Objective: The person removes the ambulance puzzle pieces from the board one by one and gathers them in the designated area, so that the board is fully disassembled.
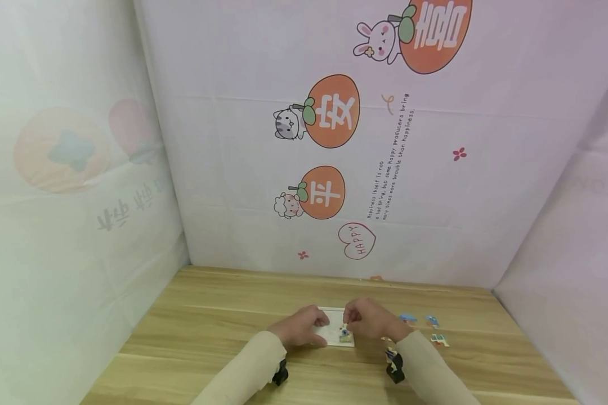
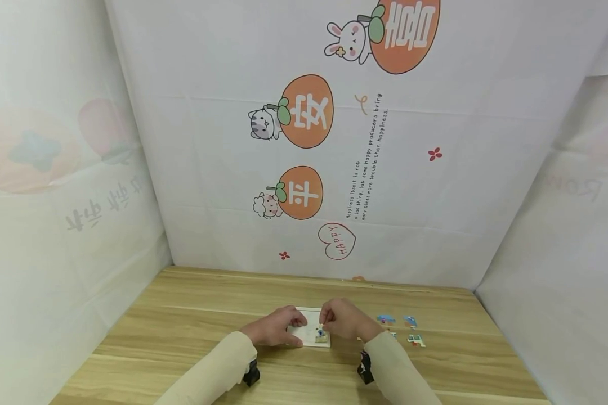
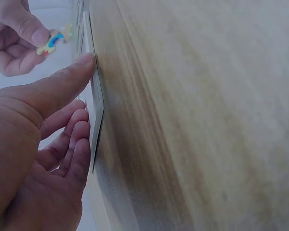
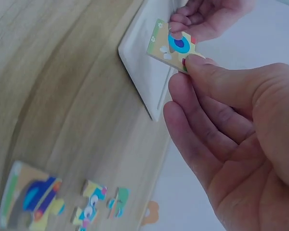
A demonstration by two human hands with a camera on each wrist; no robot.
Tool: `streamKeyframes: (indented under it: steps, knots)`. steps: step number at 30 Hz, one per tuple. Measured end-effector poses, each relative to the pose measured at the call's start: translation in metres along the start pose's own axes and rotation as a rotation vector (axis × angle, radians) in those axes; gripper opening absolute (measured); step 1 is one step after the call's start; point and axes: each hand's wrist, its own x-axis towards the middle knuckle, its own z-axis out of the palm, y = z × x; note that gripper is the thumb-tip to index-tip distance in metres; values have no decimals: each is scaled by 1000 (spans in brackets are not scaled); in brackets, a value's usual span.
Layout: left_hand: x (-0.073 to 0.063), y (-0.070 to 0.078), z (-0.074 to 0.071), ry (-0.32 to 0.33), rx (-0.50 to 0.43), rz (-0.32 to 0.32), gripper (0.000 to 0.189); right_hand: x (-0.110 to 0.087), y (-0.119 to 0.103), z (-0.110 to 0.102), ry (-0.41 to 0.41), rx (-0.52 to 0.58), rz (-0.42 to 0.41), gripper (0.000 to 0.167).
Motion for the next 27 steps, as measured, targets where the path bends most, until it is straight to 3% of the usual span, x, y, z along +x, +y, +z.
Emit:
streamKeyframes:
  steps: [10, 21, 27]
  knots:
    - [-4, 5, -1, 10, 4, -2, 51, -34, 15, -16, 9, 13, 10, 12]
    - [-9, 9, -5, 11, -7, -16, 54, -105, 45, -50, 28, 1, 137, 7]
    - [-5, 3, -2, 12, -9, -7, 55, -143, 71, -72, 66, -40, 108, 8]
